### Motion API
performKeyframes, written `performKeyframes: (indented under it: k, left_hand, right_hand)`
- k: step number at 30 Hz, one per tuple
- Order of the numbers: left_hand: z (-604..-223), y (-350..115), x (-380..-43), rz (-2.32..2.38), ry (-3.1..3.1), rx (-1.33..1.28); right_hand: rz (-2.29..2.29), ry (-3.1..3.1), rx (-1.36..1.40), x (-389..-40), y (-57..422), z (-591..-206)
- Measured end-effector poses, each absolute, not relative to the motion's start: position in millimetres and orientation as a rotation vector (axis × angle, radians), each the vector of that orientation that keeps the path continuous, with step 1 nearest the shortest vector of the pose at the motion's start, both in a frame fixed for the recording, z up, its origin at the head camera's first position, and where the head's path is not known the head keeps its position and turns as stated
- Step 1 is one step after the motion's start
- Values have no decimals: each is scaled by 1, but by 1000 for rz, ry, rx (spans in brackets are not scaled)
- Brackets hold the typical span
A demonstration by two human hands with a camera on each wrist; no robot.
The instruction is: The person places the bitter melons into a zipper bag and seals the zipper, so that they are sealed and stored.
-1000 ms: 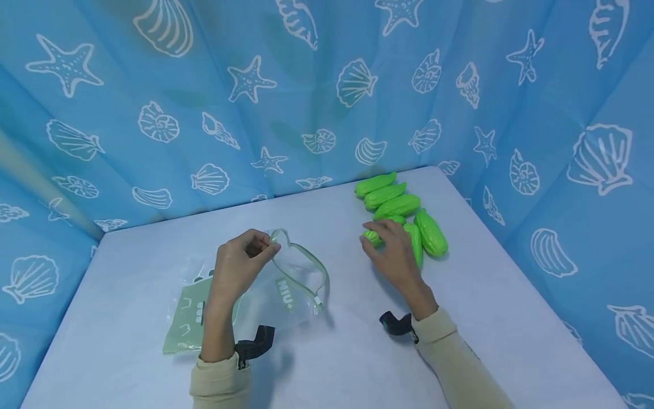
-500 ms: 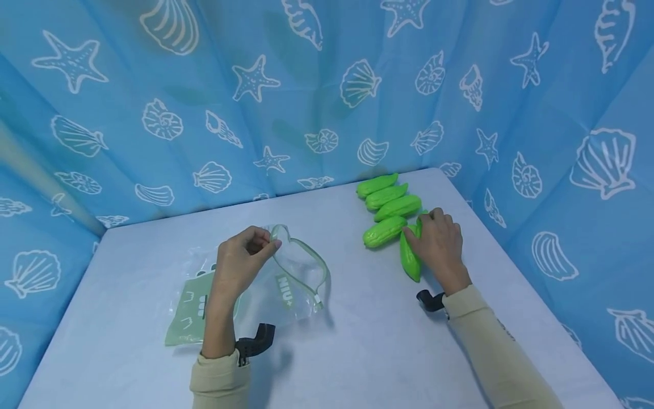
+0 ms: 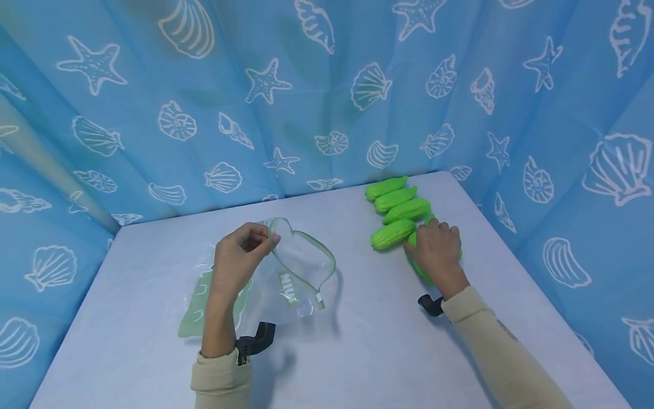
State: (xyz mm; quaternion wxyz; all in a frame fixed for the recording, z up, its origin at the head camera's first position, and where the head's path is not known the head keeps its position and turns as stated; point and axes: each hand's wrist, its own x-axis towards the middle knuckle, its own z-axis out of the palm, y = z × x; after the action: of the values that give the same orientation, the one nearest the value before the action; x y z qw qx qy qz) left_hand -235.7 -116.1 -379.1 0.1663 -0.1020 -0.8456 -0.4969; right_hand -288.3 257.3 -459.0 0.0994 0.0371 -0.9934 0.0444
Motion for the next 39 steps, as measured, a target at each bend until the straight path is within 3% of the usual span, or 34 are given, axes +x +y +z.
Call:
performKeyframes:
  k: [21, 28, 39]
  left_hand:
    - [-364, -123, -238, -1748, -2278, -175]
    - [-341, -112, -226, -1738, -2278, -170]
    - [-340, -110, -224, -1738, -2279, -130]
  right_hand:
    - [802, -2917, 133, -250, 293, -382]
    - [906, -2694, 174, -239, 275, -366]
    - [1196, -2387, 296, -239, 233, -354]
